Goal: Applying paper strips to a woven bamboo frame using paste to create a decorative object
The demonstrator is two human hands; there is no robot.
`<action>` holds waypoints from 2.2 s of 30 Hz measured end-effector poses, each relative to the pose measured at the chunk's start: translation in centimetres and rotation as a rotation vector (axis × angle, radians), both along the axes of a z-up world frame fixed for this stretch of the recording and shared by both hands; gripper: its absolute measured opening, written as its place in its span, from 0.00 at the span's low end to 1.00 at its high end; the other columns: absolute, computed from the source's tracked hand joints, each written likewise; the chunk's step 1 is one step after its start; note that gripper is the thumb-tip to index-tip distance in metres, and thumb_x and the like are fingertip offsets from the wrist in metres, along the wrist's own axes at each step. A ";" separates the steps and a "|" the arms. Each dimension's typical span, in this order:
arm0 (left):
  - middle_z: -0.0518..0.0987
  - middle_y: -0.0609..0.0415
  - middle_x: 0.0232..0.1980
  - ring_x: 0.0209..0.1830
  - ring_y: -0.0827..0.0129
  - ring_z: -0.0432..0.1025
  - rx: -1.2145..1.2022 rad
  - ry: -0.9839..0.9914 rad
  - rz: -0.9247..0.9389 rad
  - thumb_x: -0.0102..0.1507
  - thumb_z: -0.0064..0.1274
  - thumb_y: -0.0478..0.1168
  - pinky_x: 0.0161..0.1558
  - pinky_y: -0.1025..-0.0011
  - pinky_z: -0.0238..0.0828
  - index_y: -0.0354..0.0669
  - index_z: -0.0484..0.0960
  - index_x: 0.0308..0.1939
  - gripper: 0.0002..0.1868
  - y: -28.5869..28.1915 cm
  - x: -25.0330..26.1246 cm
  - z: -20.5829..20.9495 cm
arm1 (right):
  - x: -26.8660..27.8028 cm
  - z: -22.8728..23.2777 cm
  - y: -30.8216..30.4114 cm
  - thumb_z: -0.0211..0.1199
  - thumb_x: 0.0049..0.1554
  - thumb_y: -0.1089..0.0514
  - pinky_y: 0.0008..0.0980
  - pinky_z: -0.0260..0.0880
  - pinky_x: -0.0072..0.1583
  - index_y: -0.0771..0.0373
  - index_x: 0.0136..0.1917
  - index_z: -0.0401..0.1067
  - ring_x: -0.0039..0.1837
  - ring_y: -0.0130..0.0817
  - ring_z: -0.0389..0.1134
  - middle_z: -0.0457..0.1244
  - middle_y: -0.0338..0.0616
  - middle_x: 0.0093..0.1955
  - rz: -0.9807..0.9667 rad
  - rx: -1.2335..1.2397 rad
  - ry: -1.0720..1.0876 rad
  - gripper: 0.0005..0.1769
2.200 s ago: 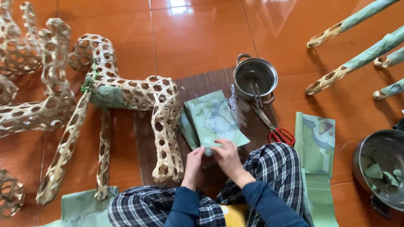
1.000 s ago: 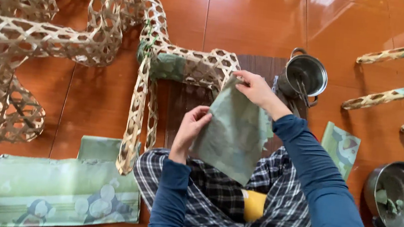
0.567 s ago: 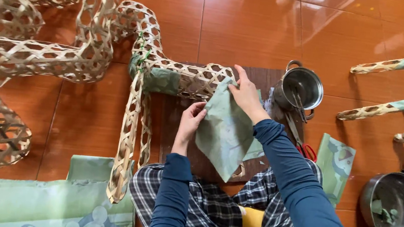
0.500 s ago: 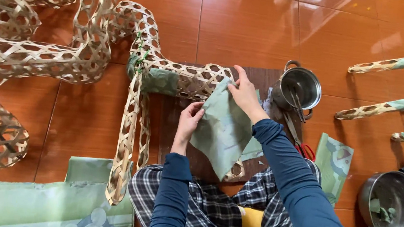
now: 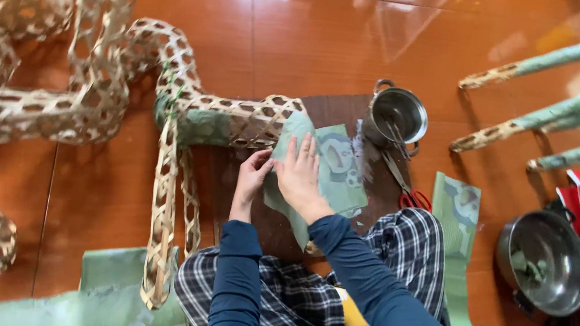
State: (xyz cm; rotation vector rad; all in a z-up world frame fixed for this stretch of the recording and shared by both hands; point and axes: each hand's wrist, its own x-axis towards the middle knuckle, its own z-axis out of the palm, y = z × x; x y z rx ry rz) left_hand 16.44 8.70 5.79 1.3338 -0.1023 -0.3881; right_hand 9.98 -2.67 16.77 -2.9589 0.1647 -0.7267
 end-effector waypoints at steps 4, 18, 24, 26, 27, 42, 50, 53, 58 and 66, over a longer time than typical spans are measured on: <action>0.87 0.55 0.42 0.41 0.75 0.76 0.037 0.006 0.091 0.65 0.70 0.38 0.45 0.75 0.76 0.49 0.90 0.59 0.18 -0.3 -0.1 -1.1 | 0.1 -3.0 -0.6 0.60 0.69 0.43 0.66 0.69 0.70 0.71 0.88 0.46 0.79 0.79 0.55 0.43 0.87 0.82 -0.202 0.131 0.199 0.47; 0.54 0.32 0.88 0.89 0.42 0.48 0.045 -0.045 0.281 0.81 0.22 0.61 0.87 0.49 0.38 0.36 0.55 0.87 0.40 -6.2 -10.3 13.6 | 0.4 -3.1 -2.9 0.55 0.68 0.28 0.73 0.68 0.70 0.52 0.92 0.20 0.70 0.87 0.65 0.56 0.83 0.73 -0.293 0.802 0.482 0.60; 0.50 0.29 0.87 0.87 0.31 0.49 0.247 0.019 0.116 0.79 0.27 0.66 0.84 0.38 0.43 0.40 0.50 0.88 0.43 -5.9 -9.1 11.6 | -1.4 -4.5 -5.2 0.42 0.67 0.16 0.56 0.54 0.84 0.38 0.92 0.20 0.85 0.63 0.54 0.51 0.70 0.86 -0.284 1.256 0.596 0.56; 0.50 0.18 0.82 0.84 0.20 0.47 0.295 -0.054 0.064 0.77 0.40 0.54 0.81 0.30 0.45 0.35 0.43 0.88 0.42 -5.6 -9.2 11.8 | -3.4 -5.7 -5.5 0.38 0.61 0.07 0.45 0.44 0.87 0.28 0.92 0.30 0.88 0.49 0.50 0.47 0.46 0.91 -0.296 1.246 0.734 0.56; 0.50 0.18 0.82 0.84 0.20 0.47 0.305 -0.047 0.063 0.77 0.40 0.54 0.81 0.30 0.45 0.35 0.43 0.88 0.42 -5.5 -8.9 12.6 | -4.5 -2.5 -4.7 0.38 0.61 0.07 0.45 0.44 0.87 0.28 0.92 0.30 0.88 0.49 0.50 0.47 0.46 0.91 -0.297 1.256 0.743 0.56; 0.81 0.44 0.60 0.56 0.61 0.78 -0.130 0.436 0.101 0.66 0.74 0.46 0.55 0.60 0.82 0.51 0.70 0.80 0.42 -4.8 -6.4 5.9 | -13.3 0.6 -9.5 0.61 0.69 0.35 0.37 0.80 0.62 0.44 0.82 0.67 0.61 0.38 0.77 0.74 0.45 0.64 -0.363 1.279 0.555 0.32; 0.82 0.46 0.57 0.54 0.63 0.78 -0.129 0.458 0.124 0.65 0.74 0.46 0.53 0.61 0.83 0.50 0.71 0.80 0.41 -4.7 -6.8 6.5 | -8.0 -7.1 -6.8 0.78 0.61 0.51 0.29 0.76 0.54 0.57 0.57 0.81 0.51 0.21 0.72 0.74 0.37 0.47 -0.377 1.443 0.115 0.14; 0.81 0.47 0.53 0.51 0.63 0.78 -0.144 0.514 0.089 0.65 0.75 0.48 0.51 0.61 0.84 0.45 0.74 0.75 0.38 -4.6 -6.6 6.7 | -7.0 -8.2 -9.0 0.75 0.61 0.54 0.21 0.73 0.29 0.60 0.47 0.80 0.31 0.20 0.66 0.65 0.33 0.34 -0.507 1.706 0.035 0.09; 0.81 0.48 0.52 0.50 0.63 0.79 -0.167 0.537 0.105 0.66 0.74 0.49 0.49 0.61 0.85 0.45 0.75 0.72 0.35 -5.0 -6.8 5.5 | -6.6 -2.1 -8.2 0.76 0.61 0.55 0.21 0.73 0.28 0.62 0.48 0.82 0.30 0.21 0.67 0.66 0.36 0.34 -0.449 1.729 0.022 0.09; 0.83 0.46 0.46 0.35 0.66 0.84 -0.296 0.618 0.129 0.69 0.66 0.58 0.35 0.69 0.89 0.42 0.73 0.70 0.35 -5.3 -7.5 4.3 | -5.4 4.2 -3.9 0.68 0.68 0.51 0.29 0.82 0.36 0.62 0.52 0.82 0.35 0.33 0.77 0.73 0.49 0.38 -0.302 1.680 0.146 0.12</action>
